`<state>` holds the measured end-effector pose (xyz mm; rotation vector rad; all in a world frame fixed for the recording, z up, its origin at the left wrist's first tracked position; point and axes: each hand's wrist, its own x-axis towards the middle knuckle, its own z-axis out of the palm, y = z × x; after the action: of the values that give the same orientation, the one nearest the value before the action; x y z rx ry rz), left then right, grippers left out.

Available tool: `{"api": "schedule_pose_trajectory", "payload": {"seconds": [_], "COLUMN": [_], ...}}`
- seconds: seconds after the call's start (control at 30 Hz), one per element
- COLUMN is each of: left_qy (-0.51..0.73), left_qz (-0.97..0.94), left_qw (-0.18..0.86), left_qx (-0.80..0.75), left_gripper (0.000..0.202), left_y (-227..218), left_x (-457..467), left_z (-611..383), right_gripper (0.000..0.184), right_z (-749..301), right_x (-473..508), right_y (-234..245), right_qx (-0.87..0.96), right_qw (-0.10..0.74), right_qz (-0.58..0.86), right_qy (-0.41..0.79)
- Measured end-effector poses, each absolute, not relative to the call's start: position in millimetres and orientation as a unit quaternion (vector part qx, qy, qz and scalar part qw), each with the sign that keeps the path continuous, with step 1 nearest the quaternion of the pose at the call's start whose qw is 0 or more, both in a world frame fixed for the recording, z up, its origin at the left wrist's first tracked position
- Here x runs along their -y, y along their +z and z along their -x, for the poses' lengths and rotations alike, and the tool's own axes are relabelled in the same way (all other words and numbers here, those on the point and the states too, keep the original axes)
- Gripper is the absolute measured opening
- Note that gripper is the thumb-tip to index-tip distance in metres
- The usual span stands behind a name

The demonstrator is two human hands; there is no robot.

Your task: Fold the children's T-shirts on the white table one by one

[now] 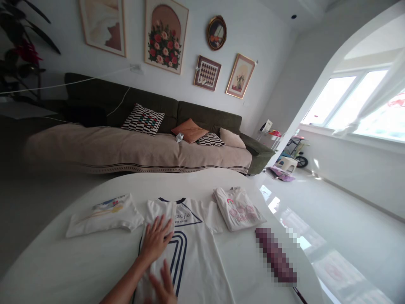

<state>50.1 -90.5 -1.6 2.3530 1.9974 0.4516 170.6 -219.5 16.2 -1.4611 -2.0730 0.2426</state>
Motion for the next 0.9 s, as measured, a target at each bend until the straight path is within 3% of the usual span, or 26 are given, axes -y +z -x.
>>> {"api": "schedule_pose_trajectory", "payload": {"seconds": [0.1,0.17,0.33,0.5,0.73,0.9], "left_qy": [0.149,0.145,0.132,0.133,0.129,0.102], "left_qz": [-0.756,-0.756,-0.752,-0.756,-0.76,-0.769], "left_qw": [0.016,0.018,0.028,0.023,0.001,-0.003], "left_qx": [-0.637,-0.638,-0.646,-0.64,-0.637,-0.632], "left_gripper": [0.05,0.051,0.051,0.052,0.053,0.05], "left_y": [-2,2,9,8,7,4], "left_x": [92,90,90,90,91,91], "left_z": [-47,-47,-50,-48,-49,-46], "right_gripper": [0.033,0.036,0.034,0.021,0.028,0.034], "right_z": [-232,-273,-319,-314,-245,-152], "right_x": [170,133,77,63,53,73], "right_y": [29,40,48,43,75,55], "right_qx": [0.684,0.568,0.484,0.485,0.586,0.698], "right_qw": [0.3,0.244,0.22,0.261,0.375,0.345], "right_qz": [0.66,0.781,0.84,0.821,0.713,0.625], "right_qy": [0.088,0.087,0.111,0.15,0.089,0.057]}}
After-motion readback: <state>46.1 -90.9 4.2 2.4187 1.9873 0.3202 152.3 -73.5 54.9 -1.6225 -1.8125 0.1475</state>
